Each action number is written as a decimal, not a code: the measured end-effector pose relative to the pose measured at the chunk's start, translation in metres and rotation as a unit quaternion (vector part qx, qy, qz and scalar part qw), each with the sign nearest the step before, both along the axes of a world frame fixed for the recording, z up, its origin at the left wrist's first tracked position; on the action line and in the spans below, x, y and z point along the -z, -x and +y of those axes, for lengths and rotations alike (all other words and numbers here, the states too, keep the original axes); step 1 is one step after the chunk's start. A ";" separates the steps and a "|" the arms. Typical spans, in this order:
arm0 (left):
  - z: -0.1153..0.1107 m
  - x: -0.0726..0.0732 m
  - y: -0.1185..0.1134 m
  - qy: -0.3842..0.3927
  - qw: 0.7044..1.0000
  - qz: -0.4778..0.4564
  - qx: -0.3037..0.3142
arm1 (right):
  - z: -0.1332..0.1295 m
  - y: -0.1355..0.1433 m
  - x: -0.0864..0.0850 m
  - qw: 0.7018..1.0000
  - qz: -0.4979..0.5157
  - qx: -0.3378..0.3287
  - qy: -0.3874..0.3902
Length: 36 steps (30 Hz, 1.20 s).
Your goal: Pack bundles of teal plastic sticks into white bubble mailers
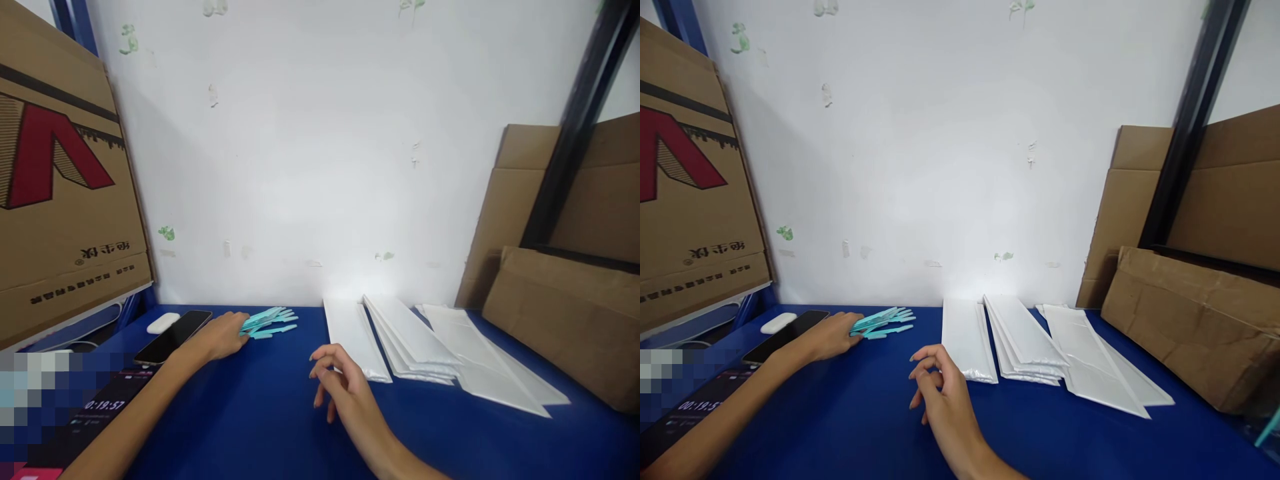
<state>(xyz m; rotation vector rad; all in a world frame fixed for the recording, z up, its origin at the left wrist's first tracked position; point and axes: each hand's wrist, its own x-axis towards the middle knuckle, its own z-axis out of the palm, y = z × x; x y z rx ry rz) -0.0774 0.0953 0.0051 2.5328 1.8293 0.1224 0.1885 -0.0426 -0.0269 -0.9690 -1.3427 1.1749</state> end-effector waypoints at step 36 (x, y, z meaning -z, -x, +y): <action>-0.051 -0.027 -0.059 0.301 0.756 -0.559 0.156 | -0.006 -0.003 -0.007 0.998 -0.017 0.024 -0.053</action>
